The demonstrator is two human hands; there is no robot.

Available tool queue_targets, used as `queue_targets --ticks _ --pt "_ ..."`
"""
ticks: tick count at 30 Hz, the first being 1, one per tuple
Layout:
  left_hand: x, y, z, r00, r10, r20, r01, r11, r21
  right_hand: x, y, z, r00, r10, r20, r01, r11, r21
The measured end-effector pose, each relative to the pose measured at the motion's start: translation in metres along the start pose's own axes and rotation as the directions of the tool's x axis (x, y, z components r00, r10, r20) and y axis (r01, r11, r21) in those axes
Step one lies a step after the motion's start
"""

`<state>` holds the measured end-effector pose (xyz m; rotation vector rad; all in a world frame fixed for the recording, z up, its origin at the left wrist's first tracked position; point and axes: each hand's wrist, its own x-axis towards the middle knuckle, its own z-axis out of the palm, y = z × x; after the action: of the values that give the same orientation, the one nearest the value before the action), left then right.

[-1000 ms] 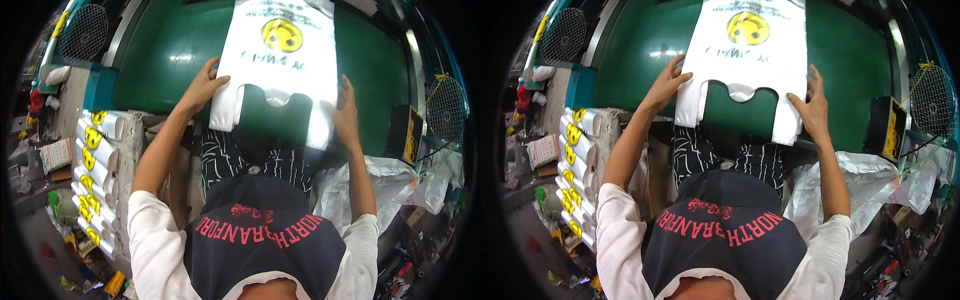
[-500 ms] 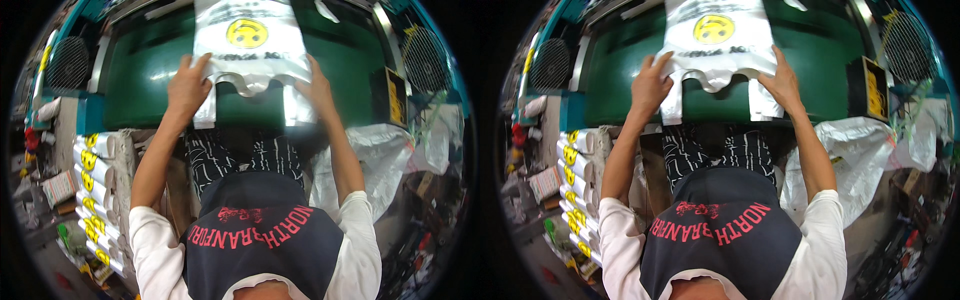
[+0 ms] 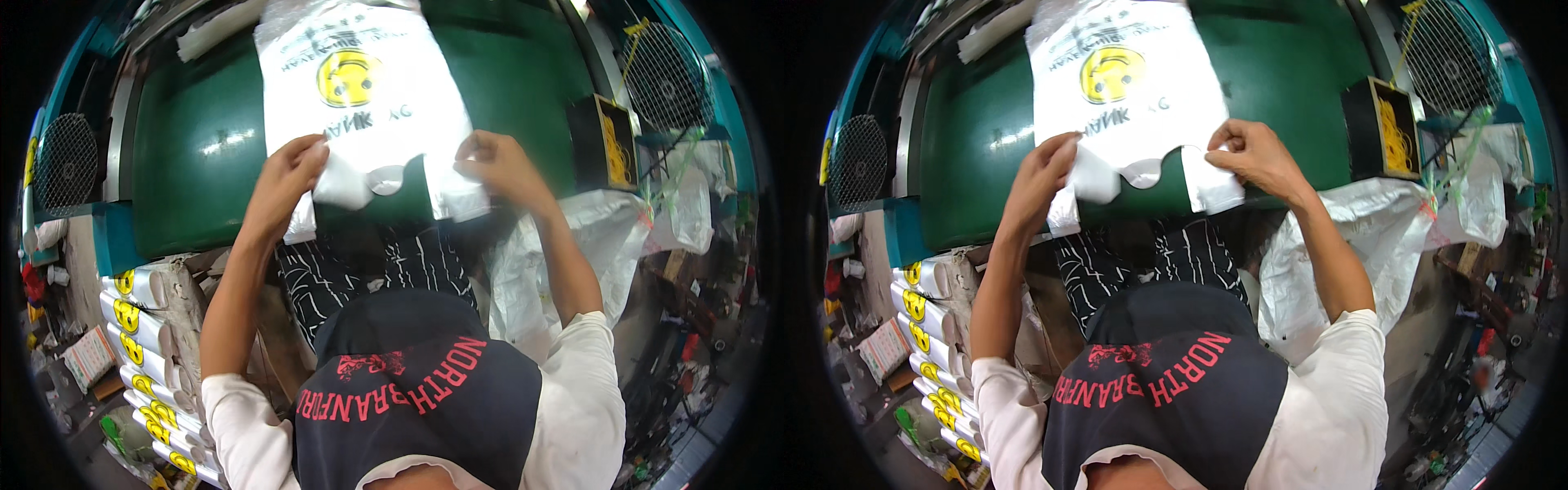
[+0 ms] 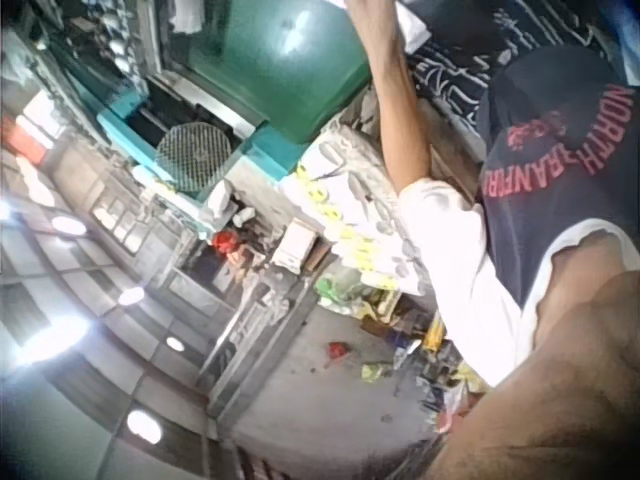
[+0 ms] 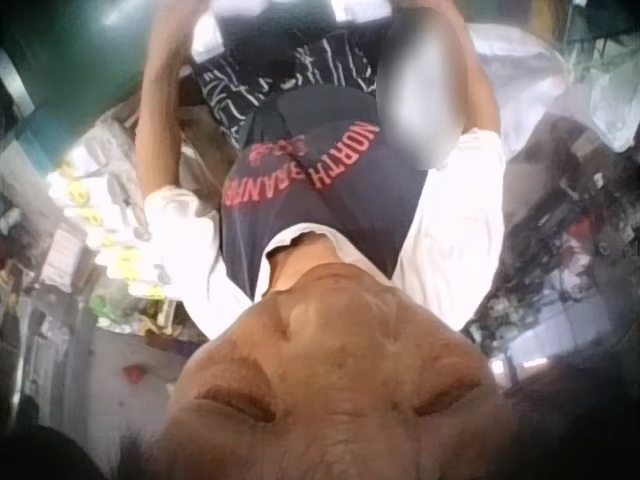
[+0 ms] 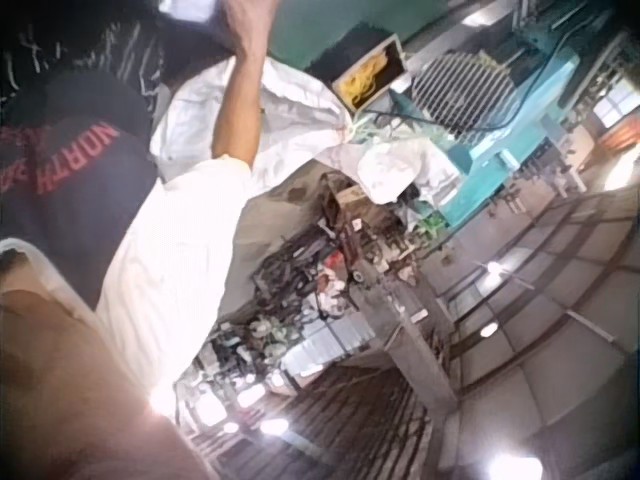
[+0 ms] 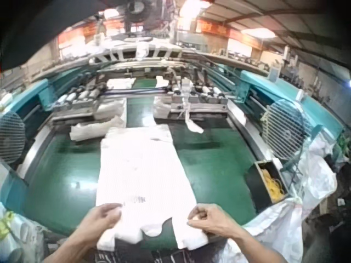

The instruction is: The person takes printed plastic bags from a conveyor belt, folds them into rolls, places them into a stack, and then puts the stack of rolled bags into a larger white sack.

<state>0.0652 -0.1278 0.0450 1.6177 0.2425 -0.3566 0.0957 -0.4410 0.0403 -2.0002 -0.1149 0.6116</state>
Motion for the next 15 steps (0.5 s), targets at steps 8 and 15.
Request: queue_targets --ticks 8,15 --pt "0.047 -0.028 0.025 0.782 0.299 0.547 -0.566 -0.029 0.824 0.06 -0.023 0.02 0.921 -0.337 0.193 0.377 0.897 -0.23" --pt "0.074 0.002 -0.006 0.864 0.097 0.494 -0.487 0.412 0.77 0.1 0.003 0.017 0.814 -0.555 0.172 0.501 0.522 -0.69"
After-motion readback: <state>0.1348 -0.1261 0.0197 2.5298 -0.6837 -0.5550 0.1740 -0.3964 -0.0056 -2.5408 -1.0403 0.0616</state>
